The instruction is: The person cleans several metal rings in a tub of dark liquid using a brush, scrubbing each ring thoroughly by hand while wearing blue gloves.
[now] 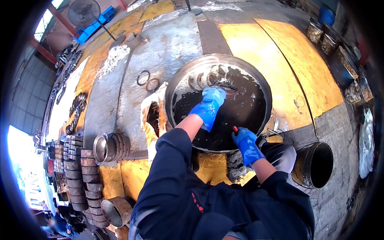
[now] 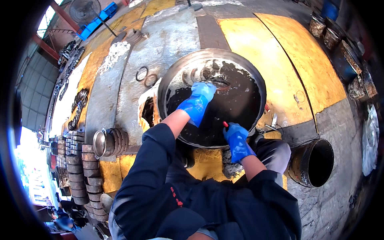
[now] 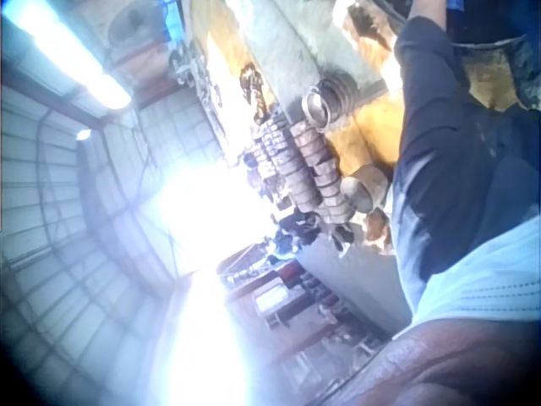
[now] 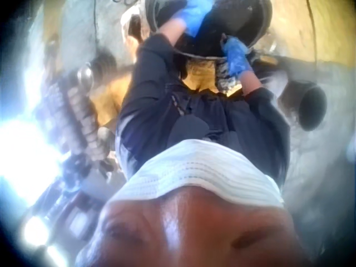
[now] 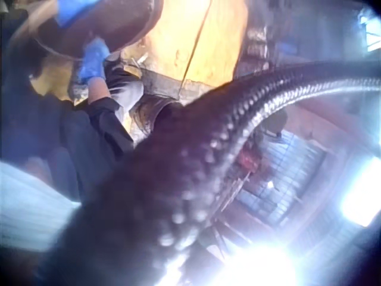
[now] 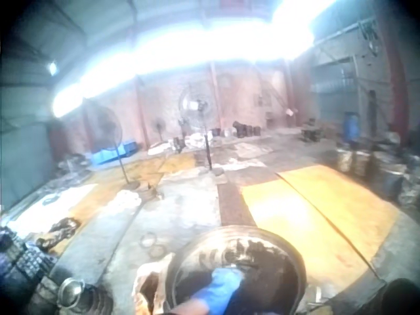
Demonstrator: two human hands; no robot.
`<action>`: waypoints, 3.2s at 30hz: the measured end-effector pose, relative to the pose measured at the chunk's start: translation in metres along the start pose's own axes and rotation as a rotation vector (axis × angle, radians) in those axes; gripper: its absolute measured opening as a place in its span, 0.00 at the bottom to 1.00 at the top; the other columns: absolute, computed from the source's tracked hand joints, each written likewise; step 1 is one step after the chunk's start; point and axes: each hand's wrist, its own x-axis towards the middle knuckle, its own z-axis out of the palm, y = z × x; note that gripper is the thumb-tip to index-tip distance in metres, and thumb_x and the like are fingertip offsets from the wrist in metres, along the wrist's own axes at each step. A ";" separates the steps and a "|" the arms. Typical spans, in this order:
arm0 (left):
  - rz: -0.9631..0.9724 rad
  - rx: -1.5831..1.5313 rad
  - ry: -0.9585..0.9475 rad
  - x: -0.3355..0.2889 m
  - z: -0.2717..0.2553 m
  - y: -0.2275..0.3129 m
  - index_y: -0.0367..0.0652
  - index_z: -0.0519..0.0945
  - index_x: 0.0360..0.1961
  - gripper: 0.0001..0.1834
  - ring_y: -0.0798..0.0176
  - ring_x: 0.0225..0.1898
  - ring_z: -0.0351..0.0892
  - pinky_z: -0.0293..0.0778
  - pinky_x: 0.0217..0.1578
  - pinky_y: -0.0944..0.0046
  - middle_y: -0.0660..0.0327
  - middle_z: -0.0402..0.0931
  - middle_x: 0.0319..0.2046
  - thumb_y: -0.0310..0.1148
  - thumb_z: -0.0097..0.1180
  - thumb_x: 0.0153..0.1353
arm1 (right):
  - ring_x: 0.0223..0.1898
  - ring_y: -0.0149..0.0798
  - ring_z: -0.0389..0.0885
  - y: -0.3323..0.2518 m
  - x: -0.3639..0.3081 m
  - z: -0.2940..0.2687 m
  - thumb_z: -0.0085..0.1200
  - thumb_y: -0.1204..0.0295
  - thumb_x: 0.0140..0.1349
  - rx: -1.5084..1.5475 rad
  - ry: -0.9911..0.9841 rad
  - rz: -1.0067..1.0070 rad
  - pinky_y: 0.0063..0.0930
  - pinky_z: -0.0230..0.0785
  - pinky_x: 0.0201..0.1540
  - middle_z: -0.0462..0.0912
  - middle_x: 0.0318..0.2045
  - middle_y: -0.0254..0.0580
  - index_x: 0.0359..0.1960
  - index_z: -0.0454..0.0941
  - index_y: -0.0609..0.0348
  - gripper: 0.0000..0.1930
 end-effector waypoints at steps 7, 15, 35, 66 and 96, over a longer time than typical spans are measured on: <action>-0.182 -0.279 0.139 -0.074 -0.007 -0.052 0.47 0.84 0.42 0.13 0.46 0.40 0.86 0.78 0.40 0.48 0.52 0.85 0.40 0.35 0.49 0.63 | 0.43 0.56 0.84 -0.015 0.004 -0.029 0.56 0.54 0.58 0.021 -0.194 -0.010 0.47 0.77 0.46 0.86 0.37 0.54 0.40 0.86 0.53 0.18; -0.054 -1.381 0.094 -0.150 0.026 -0.071 0.37 0.81 0.46 0.18 0.67 0.40 0.79 0.73 0.45 0.66 0.59 0.83 0.40 0.43 0.57 0.68 | 0.29 0.39 0.81 0.033 0.061 -0.008 0.56 0.66 0.62 0.587 -0.215 -0.421 0.33 0.76 0.38 0.84 0.27 0.39 0.27 0.80 0.59 0.10; -0.101 -1.552 -0.119 -0.150 0.055 -0.081 0.39 0.82 0.47 0.13 0.73 0.37 0.75 0.72 0.42 0.68 0.66 0.82 0.37 0.36 0.60 0.67 | 0.31 0.32 0.80 -0.061 0.060 -0.039 0.55 0.59 0.66 1.178 -0.018 0.319 0.32 0.72 0.37 0.85 0.32 0.38 0.42 0.83 0.62 0.17; -0.691 -1.874 -0.266 -0.133 0.069 -0.064 0.44 0.79 0.50 0.15 0.63 0.32 0.80 0.77 0.35 0.65 0.64 0.83 0.36 0.39 0.57 0.68 | 0.33 0.32 0.82 -0.078 0.066 -0.002 0.54 0.67 0.67 1.796 -0.294 0.114 0.28 0.74 0.40 0.85 0.35 0.39 0.44 0.82 0.59 0.11; -0.294 -1.781 0.104 -0.150 0.015 -0.092 0.31 0.79 0.51 0.18 0.64 0.45 0.82 0.73 0.48 0.69 0.56 0.85 0.43 0.34 0.54 0.67 | 0.48 0.46 0.84 -0.039 0.050 -0.025 0.57 0.68 0.63 0.472 0.160 -0.510 0.36 0.77 0.52 0.85 0.47 0.41 0.53 0.81 0.40 0.16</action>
